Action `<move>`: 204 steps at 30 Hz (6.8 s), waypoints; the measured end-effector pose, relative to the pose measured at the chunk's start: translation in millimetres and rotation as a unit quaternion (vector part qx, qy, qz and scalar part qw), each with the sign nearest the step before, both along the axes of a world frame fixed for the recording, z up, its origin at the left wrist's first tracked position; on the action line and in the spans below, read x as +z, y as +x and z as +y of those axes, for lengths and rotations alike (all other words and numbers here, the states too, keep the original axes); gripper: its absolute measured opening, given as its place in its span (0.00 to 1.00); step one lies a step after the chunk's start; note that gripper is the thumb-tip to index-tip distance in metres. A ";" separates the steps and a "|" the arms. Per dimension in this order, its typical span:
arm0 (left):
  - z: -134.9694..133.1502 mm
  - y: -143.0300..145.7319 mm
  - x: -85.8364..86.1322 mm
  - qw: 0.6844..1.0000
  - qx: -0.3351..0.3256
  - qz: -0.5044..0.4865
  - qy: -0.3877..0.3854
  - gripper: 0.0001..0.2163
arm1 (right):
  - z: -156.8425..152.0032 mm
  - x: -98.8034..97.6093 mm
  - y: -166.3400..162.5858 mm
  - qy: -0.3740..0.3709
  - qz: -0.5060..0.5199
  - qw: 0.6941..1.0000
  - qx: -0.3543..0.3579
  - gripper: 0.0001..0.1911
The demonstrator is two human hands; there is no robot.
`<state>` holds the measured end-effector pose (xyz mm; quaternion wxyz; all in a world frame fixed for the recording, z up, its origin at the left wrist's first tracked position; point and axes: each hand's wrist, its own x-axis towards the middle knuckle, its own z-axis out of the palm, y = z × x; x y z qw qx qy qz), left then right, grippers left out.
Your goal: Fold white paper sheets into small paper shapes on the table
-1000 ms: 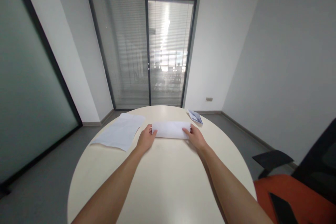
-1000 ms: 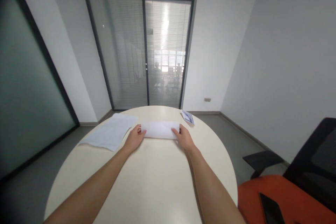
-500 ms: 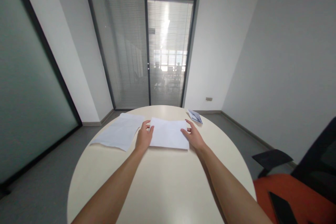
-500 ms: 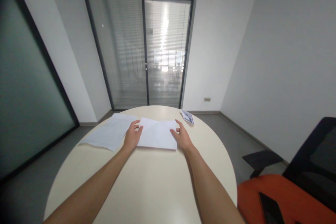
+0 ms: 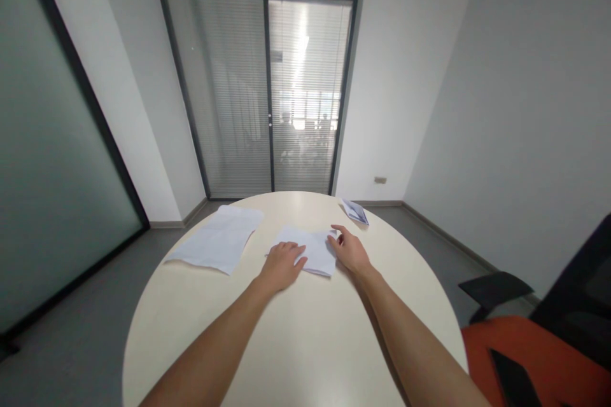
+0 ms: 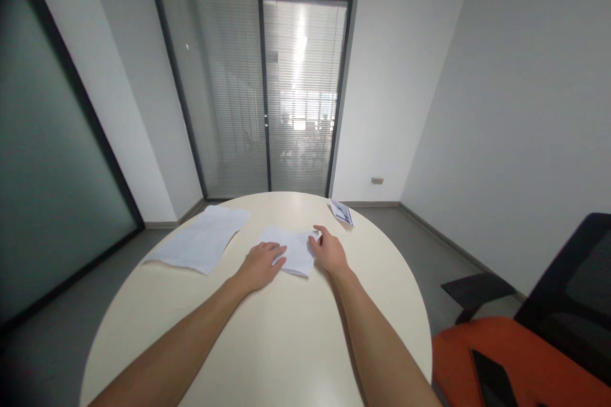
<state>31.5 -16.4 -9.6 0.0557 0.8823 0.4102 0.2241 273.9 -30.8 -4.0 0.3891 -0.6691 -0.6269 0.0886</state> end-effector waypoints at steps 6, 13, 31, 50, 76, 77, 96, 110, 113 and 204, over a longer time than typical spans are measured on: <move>10.6 -8.2 -6.0 0.999 -0.038 0.017 -0.030 0.18 | 0.2 4.6 3.5 0.063 -0.077 0.995 0.005 0.14; 14.7 -9.6 0.4 0.999 -0.034 -0.003 -0.002 0.17 | -1.3 -4.3 -4.6 0.030 -0.132 0.963 0.233 0.16; 11.7 -16.7 5.4 0.984 -0.117 0.091 -0.102 0.22 | -10.4 3.3 -17.7 -0.068 -0.178 0.952 0.238 0.28; 5.8 -7.5 -1.9 0.993 -0.044 0.101 -0.051 0.25 | -11.1 1.7 -19.9 -0.171 -0.249 0.953 0.010 0.32; 9.2 -14.7 7.3 0.996 -0.048 0.030 -0.063 0.22 | -7.2 -3.3 -19.0 -0.085 -0.195 0.965 0.152 0.23; 9.7 -14.3 7.2 0.997 -0.042 0.027 -0.061 0.22 | -7.2 -3.2 -18.9 -0.087 -0.191 0.966 0.152 0.23; 13.9 -12.9 8.5 0.995 0.004 -0.043 -0.091 0.17 | -14.4 12.2 -27.0 -0.035 -0.128 0.962 0.237 0.25; 20.4 -13.1 -1.4 0.988 -0.041 -0.045 -0.141 0.19 | -17.4 10.9 -24.0 -0.033 -0.111 0.950 0.290 0.18; 19.8 -11.9 0.1 0.992 -0.029 -0.045 -0.111 0.18 | -15.1 8.2 -24.1 -0.032 -0.096 0.955 0.278 0.17; 23.1 -18.5 -11.8 0.995 0.017 0.084 -0.058 0.23 | -11.1 -15.2 -30.4 -0.060 -0.243 0.936 0.249 0.29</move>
